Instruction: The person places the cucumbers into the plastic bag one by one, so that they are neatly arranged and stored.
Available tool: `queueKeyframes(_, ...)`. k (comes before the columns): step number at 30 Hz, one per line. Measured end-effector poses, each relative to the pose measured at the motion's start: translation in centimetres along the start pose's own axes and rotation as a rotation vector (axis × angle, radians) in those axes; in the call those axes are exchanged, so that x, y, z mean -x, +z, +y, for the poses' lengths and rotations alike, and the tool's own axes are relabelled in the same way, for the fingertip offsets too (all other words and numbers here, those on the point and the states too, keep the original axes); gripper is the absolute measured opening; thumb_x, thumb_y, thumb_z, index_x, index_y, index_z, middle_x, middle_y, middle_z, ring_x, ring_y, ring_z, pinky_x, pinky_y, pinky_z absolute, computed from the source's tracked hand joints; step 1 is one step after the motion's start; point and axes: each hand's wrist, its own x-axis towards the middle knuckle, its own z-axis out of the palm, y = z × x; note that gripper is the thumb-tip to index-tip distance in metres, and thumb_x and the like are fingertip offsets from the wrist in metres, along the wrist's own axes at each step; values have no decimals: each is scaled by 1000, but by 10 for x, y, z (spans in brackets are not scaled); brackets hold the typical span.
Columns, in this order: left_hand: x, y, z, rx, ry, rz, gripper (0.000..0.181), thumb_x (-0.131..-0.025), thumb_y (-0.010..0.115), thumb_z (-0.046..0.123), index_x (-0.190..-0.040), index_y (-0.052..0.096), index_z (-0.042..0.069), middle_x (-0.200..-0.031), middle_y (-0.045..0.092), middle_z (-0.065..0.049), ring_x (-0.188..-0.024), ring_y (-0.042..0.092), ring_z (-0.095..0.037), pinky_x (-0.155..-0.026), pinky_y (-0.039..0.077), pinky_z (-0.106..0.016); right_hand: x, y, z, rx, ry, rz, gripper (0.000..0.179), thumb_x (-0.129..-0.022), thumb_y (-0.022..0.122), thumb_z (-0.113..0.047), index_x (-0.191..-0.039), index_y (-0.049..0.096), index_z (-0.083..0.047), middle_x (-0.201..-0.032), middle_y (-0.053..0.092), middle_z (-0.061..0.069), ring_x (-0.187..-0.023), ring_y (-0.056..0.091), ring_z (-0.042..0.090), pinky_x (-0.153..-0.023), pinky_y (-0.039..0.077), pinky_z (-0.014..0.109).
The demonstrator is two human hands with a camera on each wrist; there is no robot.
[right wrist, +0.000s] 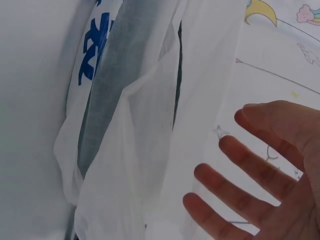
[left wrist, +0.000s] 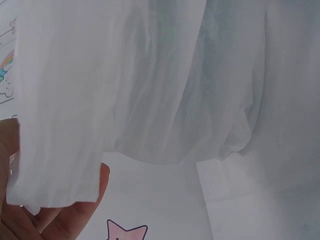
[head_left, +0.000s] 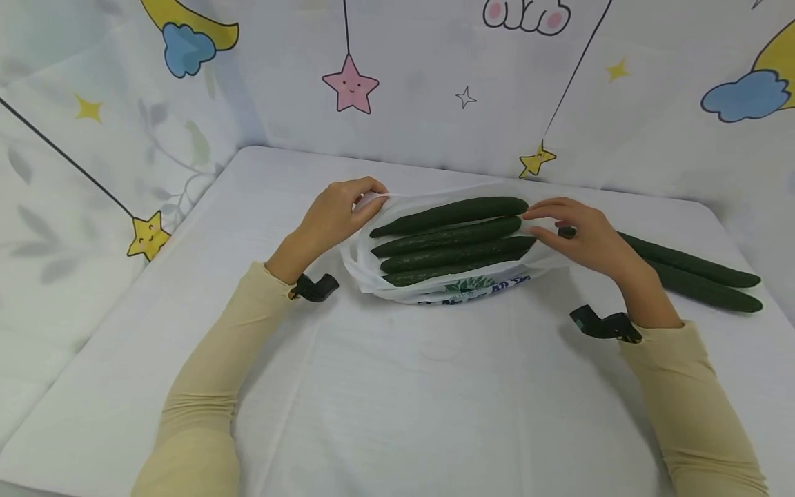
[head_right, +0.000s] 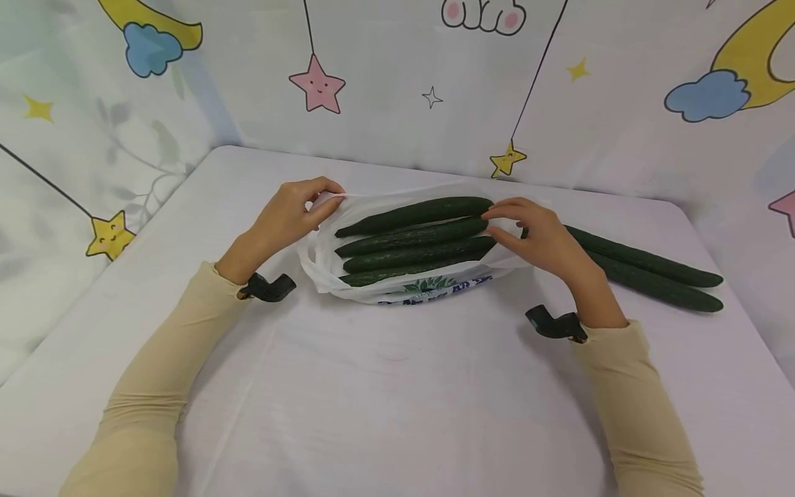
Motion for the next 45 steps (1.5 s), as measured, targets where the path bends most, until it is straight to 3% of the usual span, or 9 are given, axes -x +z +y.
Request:
queueKeyframes(3,0,0,-1,-15,-1,-4,16,-97,62,17,-106,69,6,-93,71,-7,-77,55,-22,-70,44,-34,4,-3,1,-4,-28,31,29,-89,67,0,-118,67,-1,-125,61,15,-117,47,-2,-88,40,10)
queueKeyframes(5,1,-1,-1,-22,-3,-5,16,-97,62,18,-106,69,6,-93,71,-7,-78,55,-23,-70,44,-35,6,-5,2,-24,-44,41,29,-88,66,3,-117,67,0,-124,60,16,-115,44,-10,-87,38,6)
queueKeyframes(16,0,-1,0,-18,0,-10,17,-96,63,18,-107,69,6,-94,71,-8,-78,55,-23,-70,45,-35,12,-14,3,3,-64,77,29,-86,68,6,-114,67,2,-121,62,18,-115,41,-14,-86,37,3)
queueKeyframes(27,0,0,-1,-13,6,-16,17,-97,62,18,-107,69,6,-94,71,-8,-77,55,-23,-70,44,-35,19,-22,12,-2,25,71,30,-91,66,-4,-121,66,-4,-125,61,16,-112,42,-16,-83,36,1)
queueKeyframes(30,0,0,-1,-17,14,-13,17,-97,62,17,-107,69,5,-94,71,-8,-76,54,-23,-70,44,-35,22,-23,15,-13,40,80,29,-92,66,-4,-121,67,-4,-125,60,10,-111,43,-15,-83,37,2)
queueKeyframes(38,0,0,0,-13,6,-21,18,-97,62,18,-107,69,6,-92,70,-8,-75,52,-22,-68,42,-34,29,-29,22,-22,79,114,24,-93,65,-5,-116,68,-3,-115,53,-29,-104,47,-14,-82,37,0)
queueKeyframes(43,0,-1,0,-11,0,-25,19,-97,62,20,-107,69,6,-94,71,-8,-75,53,-22,-70,43,-35,35,-33,29,-33,163,120,30,-94,63,-11,-124,65,-6,-115,50,-32,-100,48,-15,-80,35,0)
queueKeyframes(45,0,0,0,-15,-2,-28,19,-97,61,20,-107,69,6,-94,71,-8,-75,53,-22,-70,43,-35,38,-34,33,-40,208,120,35,-95,63,-14,-130,62,-10,-119,54,-25,-99,47,-16,-80,34,-1)
